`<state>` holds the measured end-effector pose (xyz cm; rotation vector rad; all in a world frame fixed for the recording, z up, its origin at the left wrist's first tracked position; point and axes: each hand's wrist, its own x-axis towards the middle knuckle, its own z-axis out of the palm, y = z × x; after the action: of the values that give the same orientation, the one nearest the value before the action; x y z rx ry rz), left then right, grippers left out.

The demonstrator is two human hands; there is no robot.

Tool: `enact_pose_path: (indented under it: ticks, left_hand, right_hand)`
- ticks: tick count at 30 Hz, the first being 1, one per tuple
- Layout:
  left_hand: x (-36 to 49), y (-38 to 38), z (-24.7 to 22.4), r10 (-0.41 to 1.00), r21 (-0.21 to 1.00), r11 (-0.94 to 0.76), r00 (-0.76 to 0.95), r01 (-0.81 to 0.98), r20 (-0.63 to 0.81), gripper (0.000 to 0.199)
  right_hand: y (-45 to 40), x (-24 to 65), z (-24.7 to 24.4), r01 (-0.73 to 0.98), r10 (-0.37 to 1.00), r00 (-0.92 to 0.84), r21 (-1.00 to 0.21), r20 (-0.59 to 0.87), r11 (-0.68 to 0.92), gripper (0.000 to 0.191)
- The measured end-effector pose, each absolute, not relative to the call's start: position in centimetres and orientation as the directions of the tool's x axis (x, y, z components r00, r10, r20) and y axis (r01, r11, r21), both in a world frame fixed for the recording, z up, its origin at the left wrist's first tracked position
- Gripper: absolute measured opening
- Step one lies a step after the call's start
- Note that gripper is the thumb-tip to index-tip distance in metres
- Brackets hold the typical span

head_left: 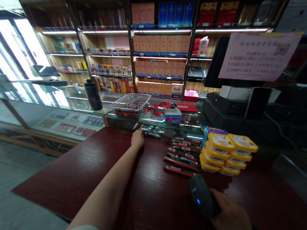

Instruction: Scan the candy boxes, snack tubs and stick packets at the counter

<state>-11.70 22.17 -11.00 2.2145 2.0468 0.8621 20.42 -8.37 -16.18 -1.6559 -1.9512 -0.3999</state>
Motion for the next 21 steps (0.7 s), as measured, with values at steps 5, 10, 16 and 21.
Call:
enact_pose_path:
  ticks: [5, 10, 16, 21]
  left_hand:
    - [-12.8, 23.5, -11.3, 0.943, 0.312, -0.13, 0.02, 0.941, 0.333, 0.036]
    - [-13.1, 23.1, -10.8, 0.946, 0.284, -0.144, 0.048, 0.948, 0.32, 0.019]
    - [-13.6, 20.7, -10.5, 0.955, 0.382, -0.158, 0.043, 0.91, 0.293, 0.016]
    - [-13.9, 17.6, -10.1, 0.978, 0.544, -0.083, -0.037, 0.835, 0.206, 0.02]
  right_hand:
    - [-8.1, 19.9, -15.8, 0.972, 0.844, -0.098, -0.133, 0.528, 0.196, 0.036]
    - [-8.0, 19.4, -15.4, 0.971, 0.861, -0.086, -0.153, 0.501, 0.186, 0.033]
    - [-8.0, 19.6, -15.6, 0.968, 0.861, -0.087, -0.162, 0.501, 0.193, 0.034]
    - [-8.2, 19.5, -15.2, 0.965, 0.863, -0.079, -0.178, 0.498, 0.191, 0.033]
